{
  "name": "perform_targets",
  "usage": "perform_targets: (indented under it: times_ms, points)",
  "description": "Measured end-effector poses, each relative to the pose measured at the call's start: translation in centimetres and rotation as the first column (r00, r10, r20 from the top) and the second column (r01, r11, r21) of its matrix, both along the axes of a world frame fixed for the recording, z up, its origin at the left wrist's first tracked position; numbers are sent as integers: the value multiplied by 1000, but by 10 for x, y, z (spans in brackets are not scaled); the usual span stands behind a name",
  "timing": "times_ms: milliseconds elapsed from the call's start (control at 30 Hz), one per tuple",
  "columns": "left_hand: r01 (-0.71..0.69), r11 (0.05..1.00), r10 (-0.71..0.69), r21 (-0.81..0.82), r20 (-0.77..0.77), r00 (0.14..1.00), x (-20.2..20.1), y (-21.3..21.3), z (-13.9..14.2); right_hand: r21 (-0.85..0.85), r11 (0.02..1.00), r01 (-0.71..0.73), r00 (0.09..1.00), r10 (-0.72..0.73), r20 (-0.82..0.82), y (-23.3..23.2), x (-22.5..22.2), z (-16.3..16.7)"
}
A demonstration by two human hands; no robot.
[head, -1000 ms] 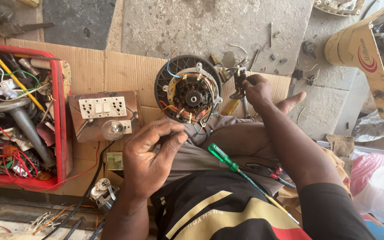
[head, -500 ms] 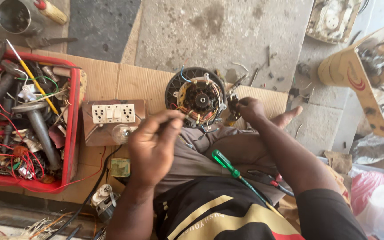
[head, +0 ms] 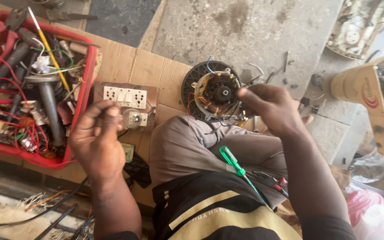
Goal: The person sits on the floor and repairs an electrical component, likely a fan capacitor or switch assembly. They use a screwdriver to adjust internal parts and pliers to strip and connect wires to the component.
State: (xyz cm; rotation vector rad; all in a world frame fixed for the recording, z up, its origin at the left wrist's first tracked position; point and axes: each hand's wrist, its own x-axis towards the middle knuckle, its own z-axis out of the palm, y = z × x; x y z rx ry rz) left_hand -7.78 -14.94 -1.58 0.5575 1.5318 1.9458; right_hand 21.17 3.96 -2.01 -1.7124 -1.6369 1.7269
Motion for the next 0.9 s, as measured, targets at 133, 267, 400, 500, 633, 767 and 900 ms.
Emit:
perform_targets:
  times_ms: [133, 267, 400, 500, 633, 767, 900]
  points:
    - [151, 985, -151, -83, 9, 989, 21, 9, -5, 0, 999, -34, 999, 34, 25, -1, -10, 3]
    - [321, 939, -330, -122, -60, 942, 50, 24, -11, -40, 999, -19, 997, 15, -81, 2, -5, -8]
    - [424, 901, -433, -94, -112, 894, 69, 32, -12, -41, 999, -31, 997, 28, -68, 4, 0, -15]
    - [445, 883, -464, -149, -128, 877, 73, 34, -10, -48, 999, -2, 998, -1, -58, 1, 1, -18]
    - [437, 876, -471, -207, -161, 867, 73, 34, -8, -40, 998, 55, 998, -56, -19, -4, -1, -22]
    - [446, 869, -478, -214, -135, 868, 75, 36, -9, -85, 994, 70, 993, -78, -92, -5, 0, -27]
    - [472, 848, -508, -242, -119, 853, 77, 35, -10, -77, 996, 44, 992, -53, -118, -5, 4, -33]
